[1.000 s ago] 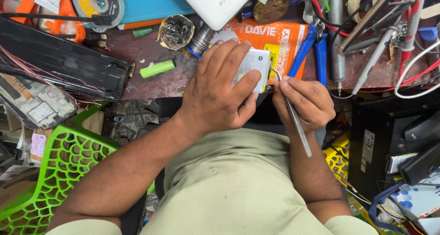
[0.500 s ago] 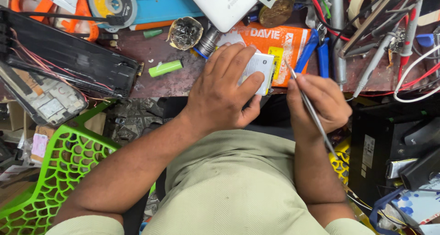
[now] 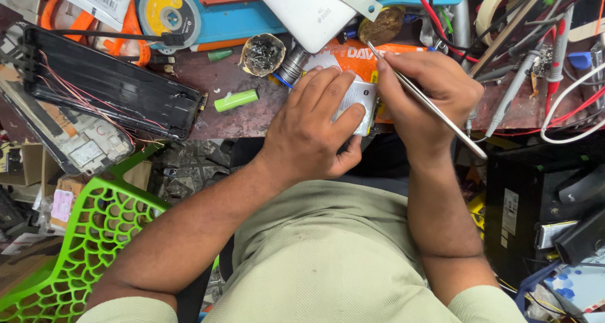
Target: The person solders wires to a Samsung battery using a soldering iron and solder wire, then uses tweezers to adjust the connections. The person repeats the soldering process on multiple contact points while seated at a cluttered workbench.
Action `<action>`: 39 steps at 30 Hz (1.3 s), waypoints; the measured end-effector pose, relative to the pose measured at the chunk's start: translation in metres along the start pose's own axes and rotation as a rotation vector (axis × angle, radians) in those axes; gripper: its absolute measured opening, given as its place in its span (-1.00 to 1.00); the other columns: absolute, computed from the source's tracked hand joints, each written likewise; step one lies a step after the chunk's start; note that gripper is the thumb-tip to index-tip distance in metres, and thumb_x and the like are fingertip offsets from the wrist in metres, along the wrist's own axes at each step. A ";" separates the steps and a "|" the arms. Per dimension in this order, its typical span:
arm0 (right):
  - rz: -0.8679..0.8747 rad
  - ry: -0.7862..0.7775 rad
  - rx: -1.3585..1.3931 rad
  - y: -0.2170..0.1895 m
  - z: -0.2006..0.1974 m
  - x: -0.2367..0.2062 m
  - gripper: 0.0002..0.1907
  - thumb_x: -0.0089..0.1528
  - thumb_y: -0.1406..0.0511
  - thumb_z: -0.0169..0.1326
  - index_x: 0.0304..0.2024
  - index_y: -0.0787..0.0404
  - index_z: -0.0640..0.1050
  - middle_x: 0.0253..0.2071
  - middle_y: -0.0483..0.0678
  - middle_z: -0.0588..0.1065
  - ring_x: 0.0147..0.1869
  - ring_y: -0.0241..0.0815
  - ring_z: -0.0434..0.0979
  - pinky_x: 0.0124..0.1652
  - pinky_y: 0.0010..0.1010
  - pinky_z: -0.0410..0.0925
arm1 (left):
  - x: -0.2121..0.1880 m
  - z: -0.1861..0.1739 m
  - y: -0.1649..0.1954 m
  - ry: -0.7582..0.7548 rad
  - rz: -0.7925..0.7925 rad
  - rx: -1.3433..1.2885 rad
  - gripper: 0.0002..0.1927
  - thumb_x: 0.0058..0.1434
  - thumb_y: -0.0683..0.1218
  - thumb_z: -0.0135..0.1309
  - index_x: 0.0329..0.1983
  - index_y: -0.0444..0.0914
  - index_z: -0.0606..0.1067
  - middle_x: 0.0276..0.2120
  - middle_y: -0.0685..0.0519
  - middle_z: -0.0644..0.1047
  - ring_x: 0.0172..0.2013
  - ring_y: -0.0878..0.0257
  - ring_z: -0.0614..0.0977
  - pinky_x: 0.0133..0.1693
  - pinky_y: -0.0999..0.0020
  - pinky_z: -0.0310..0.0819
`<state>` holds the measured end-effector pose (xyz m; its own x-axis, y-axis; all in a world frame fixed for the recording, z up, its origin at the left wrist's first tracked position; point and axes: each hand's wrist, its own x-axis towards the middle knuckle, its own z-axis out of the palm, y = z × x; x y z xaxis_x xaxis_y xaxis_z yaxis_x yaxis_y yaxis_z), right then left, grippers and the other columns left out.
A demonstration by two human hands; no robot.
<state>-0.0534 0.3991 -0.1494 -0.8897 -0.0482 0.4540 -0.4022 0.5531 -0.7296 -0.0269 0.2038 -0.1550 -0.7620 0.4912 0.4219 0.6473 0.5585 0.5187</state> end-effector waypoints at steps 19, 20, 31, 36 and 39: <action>0.403 0.188 0.629 0.031 -0.045 -0.091 -0.87 0.27 0.52 0.30 -0.15 0.42 0.61 -0.25 0.15 0.56 -0.31 -0.19 0.58 -0.29 -0.49 0.46 | -0.009 0.017 0.001 0.083 -0.004 0.043 -0.57 0.25 0.04 0.30 0.05 -0.26 0.48 0.20 -0.25 0.38 0.24 -0.19 0.42 0.31 -0.13 0.31; 0.328 0.189 0.504 0.032 -0.044 -0.094 -0.85 0.24 0.53 0.32 -0.17 0.40 0.61 -0.23 0.14 0.56 -0.30 -0.21 0.58 -0.28 -0.51 0.46 | -0.009 0.018 0.001 0.078 -0.008 0.055 -0.57 0.26 0.05 0.30 0.05 -0.26 0.48 0.20 -0.24 0.38 0.24 -0.19 0.42 0.31 -0.12 0.31; 0.145 0.044 0.174 0.038 -0.043 -0.092 -0.85 0.18 0.54 0.34 -0.27 0.38 0.60 -0.27 0.12 0.61 -0.25 -0.17 0.63 -0.16 -0.54 0.45 | -0.009 0.023 0.000 0.075 -0.004 0.111 -0.60 0.39 0.11 0.26 0.07 -0.24 0.50 0.21 -0.21 0.38 0.24 -0.14 0.43 0.31 -0.07 0.35; 0.119 0.020 0.160 0.037 -0.041 -0.089 -0.85 0.17 0.55 0.33 -0.25 0.39 0.61 -0.27 0.13 0.61 -0.25 -0.16 0.64 -0.17 -0.52 0.47 | -0.008 0.025 -0.001 0.082 0.000 0.119 -0.60 0.41 0.13 0.25 0.08 -0.24 0.50 0.21 -0.22 0.38 0.24 -0.14 0.43 0.30 -0.05 0.36; 0.087 0.023 0.159 0.038 -0.040 -0.087 -0.84 0.16 0.57 0.33 -0.25 0.39 0.61 -0.27 0.13 0.61 -0.25 -0.14 0.65 -0.17 -0.51 0.48 | -0.009 0.024 -0.001 0.082 0.002 0.112 -0.60 0.41 0.12 0.25 0.08 -0.25 0.51 0.21 -0.22 0.38 0.24 -0.14 0.43 0.30 -0.05 0.36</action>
<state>0.0176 0.4572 -0.1963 -0.9183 0.0145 0.3956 -0.3542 0.4161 -0.8375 -0.0206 0.2150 -0.1776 -0.7571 0.4383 0.4845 0.6430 0.6310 0.4340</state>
